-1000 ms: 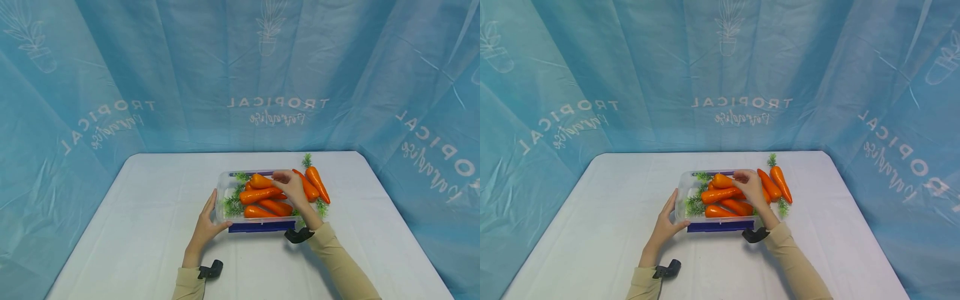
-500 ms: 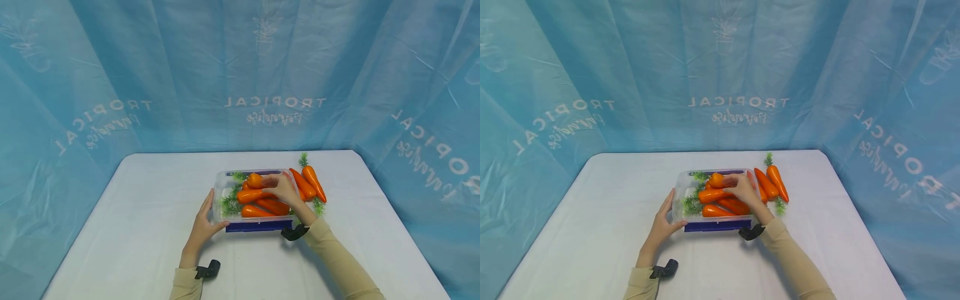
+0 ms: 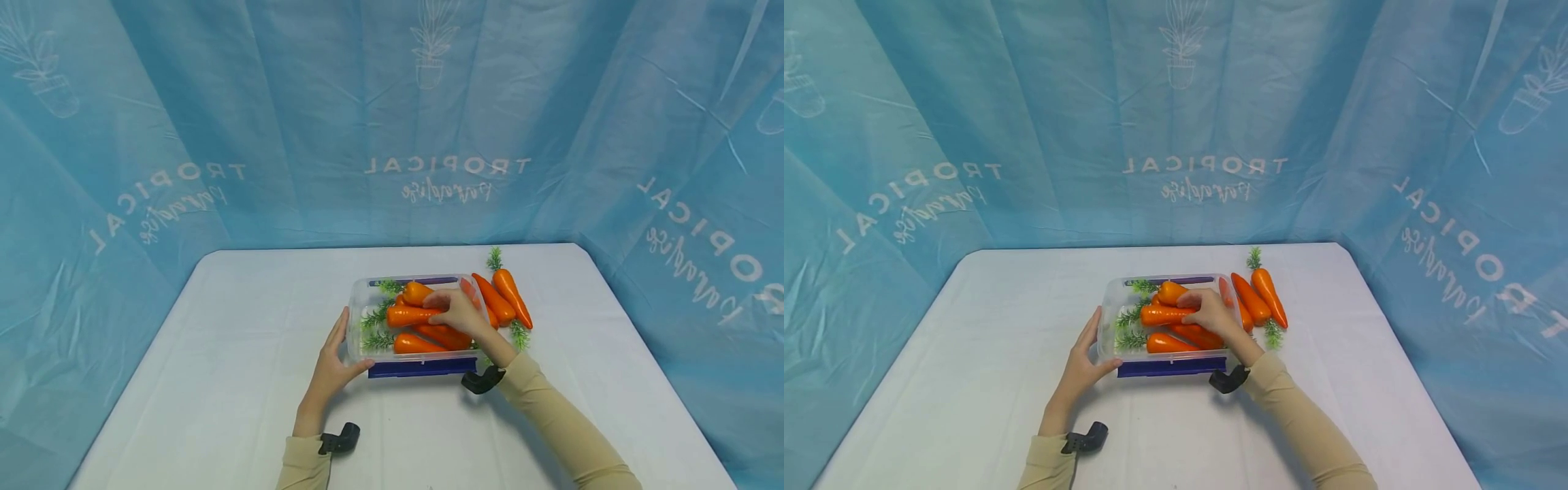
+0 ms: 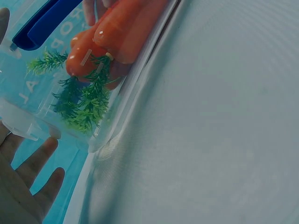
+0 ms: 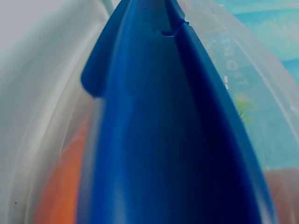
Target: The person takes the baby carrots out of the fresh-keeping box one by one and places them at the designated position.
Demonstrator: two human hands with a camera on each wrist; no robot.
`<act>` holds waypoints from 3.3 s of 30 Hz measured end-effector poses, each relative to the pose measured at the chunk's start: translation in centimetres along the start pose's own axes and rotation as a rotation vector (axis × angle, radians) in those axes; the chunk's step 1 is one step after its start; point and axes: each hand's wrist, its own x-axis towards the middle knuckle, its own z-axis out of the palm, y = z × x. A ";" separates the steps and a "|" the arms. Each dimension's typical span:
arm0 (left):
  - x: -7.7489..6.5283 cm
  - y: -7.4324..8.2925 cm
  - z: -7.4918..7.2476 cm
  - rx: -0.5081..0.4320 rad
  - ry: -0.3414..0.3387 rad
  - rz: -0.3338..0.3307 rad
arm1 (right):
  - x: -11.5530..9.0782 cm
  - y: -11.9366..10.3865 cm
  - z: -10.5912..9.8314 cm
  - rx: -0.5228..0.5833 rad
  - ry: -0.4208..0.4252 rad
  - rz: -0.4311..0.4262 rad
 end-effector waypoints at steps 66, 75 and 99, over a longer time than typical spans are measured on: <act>-0.4 4.0 -0.8 -0.013 -0.019 0.009 | -4.6 -1.9 -3.4 0.245 0.307 0.010; -0.3 4.0 -0.7 -0.006 -0.011 0.008 | -5.2 -2.0 -4.6 0.307 0.351 -0.012; -0.1 1.6 -0.2 -0.008 -0.007 0.004 | -5.9 -0.2 -6.4 0.306 0.632 0.112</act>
